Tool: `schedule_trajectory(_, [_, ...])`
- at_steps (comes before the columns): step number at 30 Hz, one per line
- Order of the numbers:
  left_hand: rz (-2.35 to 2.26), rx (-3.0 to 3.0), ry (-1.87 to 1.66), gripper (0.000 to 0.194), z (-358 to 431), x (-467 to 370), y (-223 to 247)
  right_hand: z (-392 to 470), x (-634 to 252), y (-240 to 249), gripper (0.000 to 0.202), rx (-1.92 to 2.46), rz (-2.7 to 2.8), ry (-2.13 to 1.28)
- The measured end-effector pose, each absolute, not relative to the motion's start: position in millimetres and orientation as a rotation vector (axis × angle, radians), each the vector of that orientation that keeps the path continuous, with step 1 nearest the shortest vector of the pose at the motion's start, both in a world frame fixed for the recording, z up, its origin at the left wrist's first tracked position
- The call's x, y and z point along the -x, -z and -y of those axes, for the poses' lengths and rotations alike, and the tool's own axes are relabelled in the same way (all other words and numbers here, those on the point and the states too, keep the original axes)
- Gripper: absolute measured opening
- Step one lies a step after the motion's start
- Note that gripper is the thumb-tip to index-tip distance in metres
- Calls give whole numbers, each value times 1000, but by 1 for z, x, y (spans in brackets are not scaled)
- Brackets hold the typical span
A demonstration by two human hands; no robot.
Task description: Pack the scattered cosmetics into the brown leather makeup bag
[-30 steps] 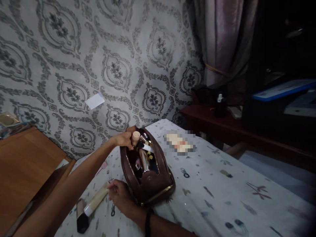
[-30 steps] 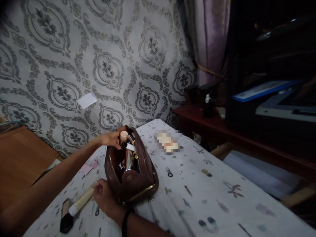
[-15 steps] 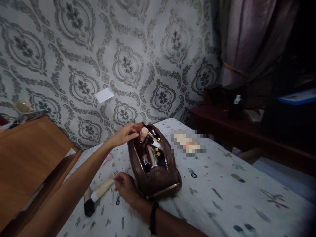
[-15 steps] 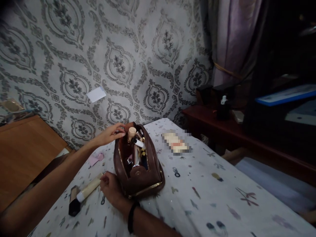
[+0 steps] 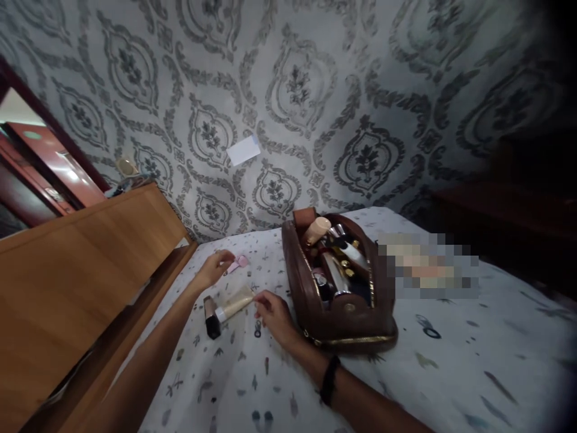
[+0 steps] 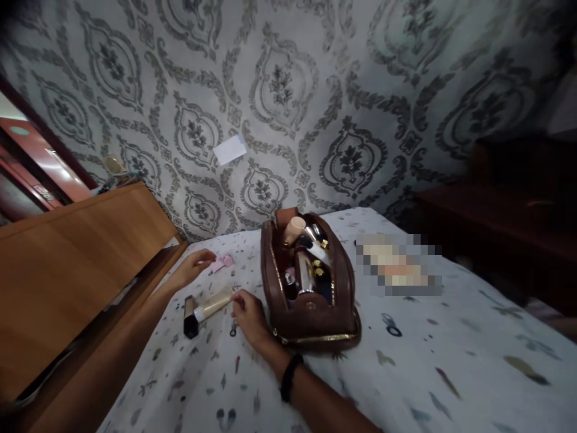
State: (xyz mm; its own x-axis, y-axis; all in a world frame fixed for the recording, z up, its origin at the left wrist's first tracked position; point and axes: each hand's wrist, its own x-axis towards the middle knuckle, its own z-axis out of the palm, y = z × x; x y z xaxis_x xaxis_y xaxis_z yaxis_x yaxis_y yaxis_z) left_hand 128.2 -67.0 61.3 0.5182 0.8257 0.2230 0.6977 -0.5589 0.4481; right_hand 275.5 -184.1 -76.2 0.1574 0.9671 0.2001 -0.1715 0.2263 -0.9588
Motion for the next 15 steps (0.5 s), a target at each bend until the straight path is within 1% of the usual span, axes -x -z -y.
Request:
schedule_trajectory(7, [-1699, -2348, -576, 19, 47, -64, -18, 184, -275, 75, 15, 990, 1081, -1035])
schedule_trajectory(15, [-1773, -2235, -617, 20, 54, -42, 25, 182, -274, 78, 15, 983, 1104, -1061])
